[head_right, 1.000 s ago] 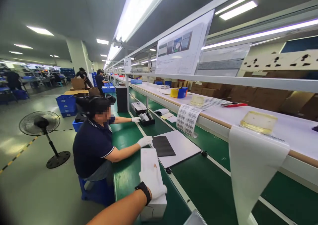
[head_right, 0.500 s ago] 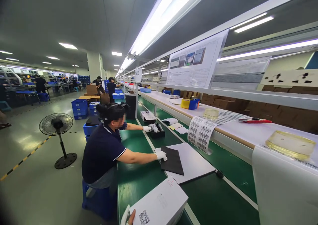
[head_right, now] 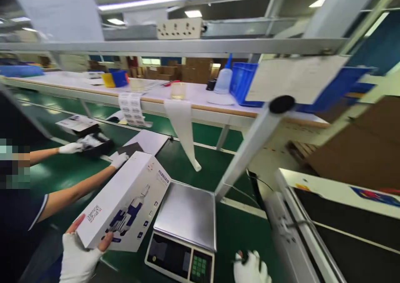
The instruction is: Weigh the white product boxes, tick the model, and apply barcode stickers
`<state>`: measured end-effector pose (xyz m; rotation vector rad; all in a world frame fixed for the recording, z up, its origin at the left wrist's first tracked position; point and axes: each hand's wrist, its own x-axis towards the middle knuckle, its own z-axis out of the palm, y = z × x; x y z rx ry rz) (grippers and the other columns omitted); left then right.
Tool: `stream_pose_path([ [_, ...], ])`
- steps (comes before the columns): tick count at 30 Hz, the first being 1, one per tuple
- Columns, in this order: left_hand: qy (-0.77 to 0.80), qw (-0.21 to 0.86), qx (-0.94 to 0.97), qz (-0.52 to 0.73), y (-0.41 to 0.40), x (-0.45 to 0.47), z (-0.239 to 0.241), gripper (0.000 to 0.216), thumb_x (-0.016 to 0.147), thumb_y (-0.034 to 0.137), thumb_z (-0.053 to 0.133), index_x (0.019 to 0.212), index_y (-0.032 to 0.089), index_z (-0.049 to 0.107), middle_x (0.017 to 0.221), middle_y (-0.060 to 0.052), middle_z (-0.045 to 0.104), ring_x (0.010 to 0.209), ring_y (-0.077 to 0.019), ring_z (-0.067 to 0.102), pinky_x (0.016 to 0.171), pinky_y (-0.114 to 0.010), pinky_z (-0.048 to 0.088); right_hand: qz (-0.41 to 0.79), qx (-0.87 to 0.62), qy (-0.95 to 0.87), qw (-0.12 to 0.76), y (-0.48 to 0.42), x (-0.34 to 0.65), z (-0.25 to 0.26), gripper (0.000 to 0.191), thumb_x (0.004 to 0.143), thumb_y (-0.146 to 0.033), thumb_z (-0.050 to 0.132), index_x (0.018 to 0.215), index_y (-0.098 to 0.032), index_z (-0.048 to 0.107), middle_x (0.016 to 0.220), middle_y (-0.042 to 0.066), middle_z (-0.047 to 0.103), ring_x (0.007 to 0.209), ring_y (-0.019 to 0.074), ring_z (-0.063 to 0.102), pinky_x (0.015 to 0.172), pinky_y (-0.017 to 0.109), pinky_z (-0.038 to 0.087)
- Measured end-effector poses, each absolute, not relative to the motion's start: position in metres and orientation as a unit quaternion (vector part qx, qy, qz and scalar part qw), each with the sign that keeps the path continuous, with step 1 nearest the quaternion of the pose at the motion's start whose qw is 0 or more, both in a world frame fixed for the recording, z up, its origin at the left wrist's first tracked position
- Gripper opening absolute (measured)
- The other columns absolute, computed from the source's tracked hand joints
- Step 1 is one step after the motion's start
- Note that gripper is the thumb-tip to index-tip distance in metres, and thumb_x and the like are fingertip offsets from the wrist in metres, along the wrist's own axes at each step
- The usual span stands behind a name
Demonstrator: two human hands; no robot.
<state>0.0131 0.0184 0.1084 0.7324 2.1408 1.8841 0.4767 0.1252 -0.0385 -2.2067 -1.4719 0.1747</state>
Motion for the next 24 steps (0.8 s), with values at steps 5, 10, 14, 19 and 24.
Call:
stream_pose_path([
  [5,0.742,0.044,0.448,0.496,0.042,0.101,0.136,0.095,0.054,0.051,0.081,0.135,0.022,0.041,0.135,-0.015,0.044,0.125,-0.0372,0.05,0.108,-0.059,0.044,0.065,-0.844,-0.496,0.194,0.123,0.467,-0.031,0.037,0.086,-0.035,0.051,0.112,-0.014,0.065,0.126,0.019,0.051,0.125,0.0393,0.04,0.106,0.056,0.031],
  [10,0.682,0.244,0.448,0.525,0.047,0.127,0.133,0.091,0.073,0.063,0.066,0.144,0.018,0.03,0.13,-0.017,0.056,0.117,-0.0303,0.06,0.102,-0.05,0.05,0.178,-0.843,-0.447,0.239,0.12,0.48,-0.028,0.039,0.086,-0.035,0.052,0.116,-0.011,0.062,0.116,0.017,0.056,0.112,0.0366,0.051,0.101,0.044,0.039],
  [14,0.728,0.366,0.319,0.484,0.035,0.082,0.075,0.067,0.086,0.068,0.039,0.129,0.017,0.048,0.103,-0.011,0.07,0.082,-0.0244,0.069,0.085,-0.046,0.056,0.234,-0.835,-0.427,0.256,0.097,0.491,-0.033,0.04,0.087,-0.038,0.05,0.116,-0.013,0.062,0.104,0.011,0.062,0.096,0.0298,0.06,0.085,0.033,0.048],
  [19,0.822,0.341,0.317,0.329,0.008,0.039,-0.027,0.055,0.083,0.063,0.043,0.109,0.017,0.057,0.114,-0.016,0.066,0.115,-0.0334,0.061,0.107,-0.051,0.043,0.261,-0.833,-0.401,0.278,0.076,0.481,-0.029,0.045,0.083,-0.044,0.048,0.112,-0.013,0.063,0.101,0.012,0.063,0.092,0.0311,0.061,0.08,0.035,0.048],
  [24,0.818,0.377,0.308,0.306,-0.01,0.025,-0.058,0.051,0.084,0.06,0.04,0.105,0.018,0.058,0.113,-0.014,0.067,0.116,-0.0321,0.059,0.108,-0.049,0.043,0.303,-0.811,-0.396,0.306,0.084,0.466,-0.011,0.047,0.079,-0.05,0.042,0.102,-0.015,0.062,0.091,0.011,0.065,0.083,0.0302,0.063,0.071,0.035,0.048],
])
